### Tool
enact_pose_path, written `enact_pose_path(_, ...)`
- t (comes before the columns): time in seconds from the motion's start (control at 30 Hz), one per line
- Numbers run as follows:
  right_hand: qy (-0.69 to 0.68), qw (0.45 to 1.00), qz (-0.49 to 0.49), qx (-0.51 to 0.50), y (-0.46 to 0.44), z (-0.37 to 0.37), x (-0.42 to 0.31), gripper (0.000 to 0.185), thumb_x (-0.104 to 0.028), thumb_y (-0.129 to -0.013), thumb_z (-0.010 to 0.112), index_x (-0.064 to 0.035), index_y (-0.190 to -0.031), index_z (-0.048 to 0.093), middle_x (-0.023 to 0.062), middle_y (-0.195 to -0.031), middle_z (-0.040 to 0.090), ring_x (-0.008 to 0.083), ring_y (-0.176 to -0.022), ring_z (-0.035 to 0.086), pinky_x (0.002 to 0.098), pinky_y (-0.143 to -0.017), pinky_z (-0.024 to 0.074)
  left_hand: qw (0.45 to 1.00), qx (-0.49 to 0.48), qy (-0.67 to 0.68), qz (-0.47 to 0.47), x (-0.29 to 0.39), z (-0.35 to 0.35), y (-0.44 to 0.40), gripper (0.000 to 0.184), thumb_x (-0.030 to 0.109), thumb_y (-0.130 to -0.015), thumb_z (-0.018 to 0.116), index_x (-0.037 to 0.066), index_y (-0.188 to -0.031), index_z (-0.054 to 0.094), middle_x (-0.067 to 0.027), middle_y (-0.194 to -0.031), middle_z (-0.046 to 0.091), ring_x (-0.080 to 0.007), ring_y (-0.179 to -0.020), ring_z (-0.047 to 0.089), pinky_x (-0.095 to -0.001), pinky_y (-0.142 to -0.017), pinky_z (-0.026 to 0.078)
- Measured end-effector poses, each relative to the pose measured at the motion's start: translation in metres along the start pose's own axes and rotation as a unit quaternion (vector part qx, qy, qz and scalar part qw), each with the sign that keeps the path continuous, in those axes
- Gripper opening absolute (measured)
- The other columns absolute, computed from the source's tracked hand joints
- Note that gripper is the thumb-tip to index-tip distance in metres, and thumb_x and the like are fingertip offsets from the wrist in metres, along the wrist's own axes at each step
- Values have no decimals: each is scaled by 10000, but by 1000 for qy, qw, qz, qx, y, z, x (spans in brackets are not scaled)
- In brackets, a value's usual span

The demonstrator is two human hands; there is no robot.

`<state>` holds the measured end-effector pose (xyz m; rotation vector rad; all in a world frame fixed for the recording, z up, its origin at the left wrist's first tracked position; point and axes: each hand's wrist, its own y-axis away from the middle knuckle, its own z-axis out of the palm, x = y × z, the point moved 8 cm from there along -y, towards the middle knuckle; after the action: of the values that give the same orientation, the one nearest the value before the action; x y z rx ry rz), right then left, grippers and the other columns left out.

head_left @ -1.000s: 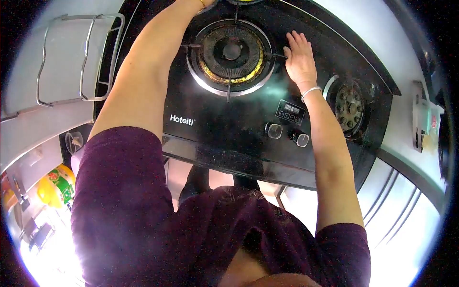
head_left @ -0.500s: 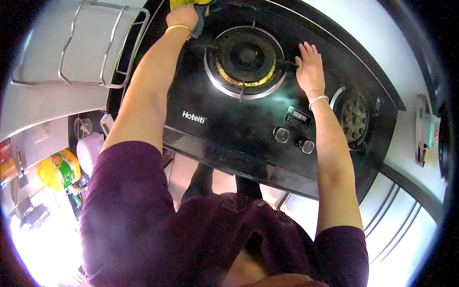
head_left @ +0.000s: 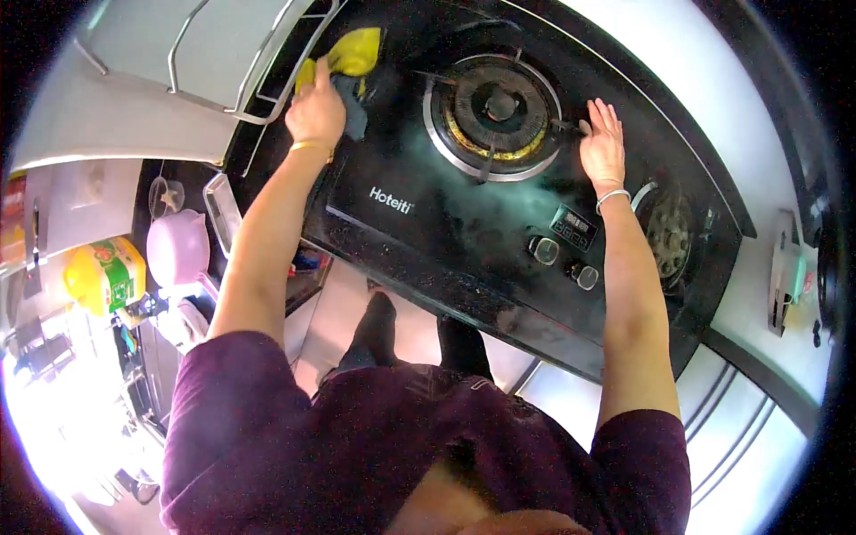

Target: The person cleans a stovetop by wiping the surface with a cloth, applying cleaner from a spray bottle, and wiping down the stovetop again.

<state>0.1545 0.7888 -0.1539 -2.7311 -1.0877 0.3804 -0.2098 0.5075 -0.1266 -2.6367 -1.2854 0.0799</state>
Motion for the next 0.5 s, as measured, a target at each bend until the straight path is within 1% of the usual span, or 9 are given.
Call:
enact_pose_path(0.1,6,1000,-13,-10,0,3,1,446,-146,-929,504,-91,-1370,470,91,-1478,395,294,-1387,322,404,-1157,237,999,-47,-10,-20,-34,-1,34,472,221,-922,462,230,-1392,430,-200,-1071,604,-373,-940,642,-481,-749,533)
enact_pose_path(0.13,1,1000,-23,2,1,6,3,437,-167,-934,509,-87,-1362,475,91,-1468,407,300,-1377,335,421,-1154,242,998,-53,-8,-24,-44,-3,43,449,223,-920,465,229,-1370,460,-201,-1093,595,-375,-935,640,-479,-743,533)
enact_pose_path(0.17,-6,999,-33,14,0,5,2,430,-188,-938,513,-83,-1353,480,91,-1457,420,307,-1367,348,437,-1151,246,999,-37,-3,-24,-53,-6,53,435,228,-918,472,219,-1353,475,-200,-1085,596,-377,-930,639,-483,-740,532)
enact_pose_path(0.23,13,1000,-26,-3,-3,10,3,439,-178,-939,506,-82,-1365,467,87,-1470,405,303,-1376,339,438,-1152,244,998,-48,4,-34,-70,-9,71,403,228,-915,479,194,-1316,501,-196,-1072,602,-383,-930,637,-489,-746,532)
enact_pose_path(0.27,14,1000,-27,1,-3,9,3,438,-176,-940,504,-82,-1366,467,88,-1476,397,303,-1378,336,439,-1151,246,998,-53,3,-39,-73,-11,79,351,225,-906,487,148,-1246,532,-185,-1049,606,-382,-922,637,-492,-736,535)
enact_pose_path(0.3,16,999,-29,1,-1,9,3,437,-175,-941,503,-82,-1367,467,89,-1481,390,303,-1379,334,441,-1150,247,998,-58,5,-39,-75,-13,87,351,225,-906,487,148,-1246,532,-185,-1049,606,-382,-922,637,-492,-736,535)
enact_pose_path(0.4,9,999,-38,7,-3,10,-3,444,-174,-941,500,-76,-1372,464,95,-1484,387,306,-1382,329,449,-1149,244,997,-72,-9,-9,-77,-22,110,274,207,-888,496,102,-1133,562,-160,-983,616,-368,-868,646,-482,-710,541)
enact_pose_path(0.47,24,997,-70,19,-2,6,-2,458,-169,-939,495,-68,-1384,452,104,-1491,378,305,-1393,315,448,-1153,233,995,-95,3,-5,-85,-20,127,275,196,-884,497,100,-1132,565,-168,-974,630,-370,-865,649,-481,-715,539)
enact_pose_path(0.5,14,998,-52,19,1,5,1,457,-176,-944,488,-68,-1386,451,108,-1496,371,299,-1400,306,442,-1155,232,995,-102,7,-7,-89,-21,133,277,192,-881,499,97,-1132,567,-175,-977,634,-372,-873,648,-481,-717,538)
